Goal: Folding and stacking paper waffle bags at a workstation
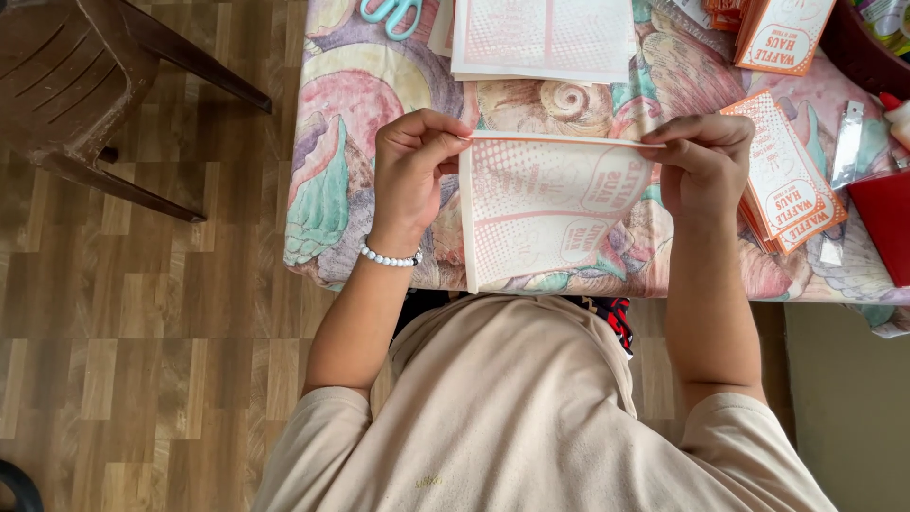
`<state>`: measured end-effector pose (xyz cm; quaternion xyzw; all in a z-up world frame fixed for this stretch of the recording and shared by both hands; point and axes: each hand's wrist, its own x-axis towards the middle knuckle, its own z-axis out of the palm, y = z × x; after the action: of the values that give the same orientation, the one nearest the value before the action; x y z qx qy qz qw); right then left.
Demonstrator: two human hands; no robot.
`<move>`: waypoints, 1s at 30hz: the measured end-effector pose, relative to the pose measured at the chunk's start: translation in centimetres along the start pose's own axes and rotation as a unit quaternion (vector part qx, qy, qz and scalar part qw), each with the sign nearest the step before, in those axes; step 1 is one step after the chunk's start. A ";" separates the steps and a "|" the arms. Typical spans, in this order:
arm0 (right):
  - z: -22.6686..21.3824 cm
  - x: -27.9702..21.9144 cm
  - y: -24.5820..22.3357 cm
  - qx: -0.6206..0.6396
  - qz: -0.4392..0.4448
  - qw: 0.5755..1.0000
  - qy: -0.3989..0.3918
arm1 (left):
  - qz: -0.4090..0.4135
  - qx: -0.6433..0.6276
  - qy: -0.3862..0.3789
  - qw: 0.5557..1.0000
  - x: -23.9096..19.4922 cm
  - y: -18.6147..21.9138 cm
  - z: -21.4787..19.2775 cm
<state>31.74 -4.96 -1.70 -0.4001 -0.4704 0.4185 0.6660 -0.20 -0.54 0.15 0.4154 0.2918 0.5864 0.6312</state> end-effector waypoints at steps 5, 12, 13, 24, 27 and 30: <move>0.0 -0.1 -3.3 -0.051 -0.107 0.983 -0.143 | 0.089 0.088 -0.046 0.991 -1.5 0.9 1.0; 7.9 -0.4 -11.7 -0.366 -0.193 0.876 -0.246 | 0.227 0.255 -0.105 0.934 -3.3 2.4 3.3; 8.5 -0.3 -11.4 -0.368 -0.193 0.877 -0.244 | 0.227 0.254 -0.108 0.934 -3.3 2.4 3.6; 10.5 -0.5 -9.3 -0.435 -0.217 0.833 -0.263 | 0.094 0.148 -0.196 0.965 -3.9 3.8 3.5; 10.8 -0.8 -9.5 -0.445 -0.234 0.824 -0.261 | 0.097 0.211 -0.151 0.961 -4.2 4.2 3.9; 10.8 -1.2 -9.5 -0.445 -0.252 0.820 -0.258 | 0.137 0.288 -0.094 0.943 -4.6 3.7 4.6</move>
<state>22.83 -7.66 9.31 -0.3978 -0.8443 0.0686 0.3524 1.22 -5.99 5.08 0.6686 0.3280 0.5163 0.4228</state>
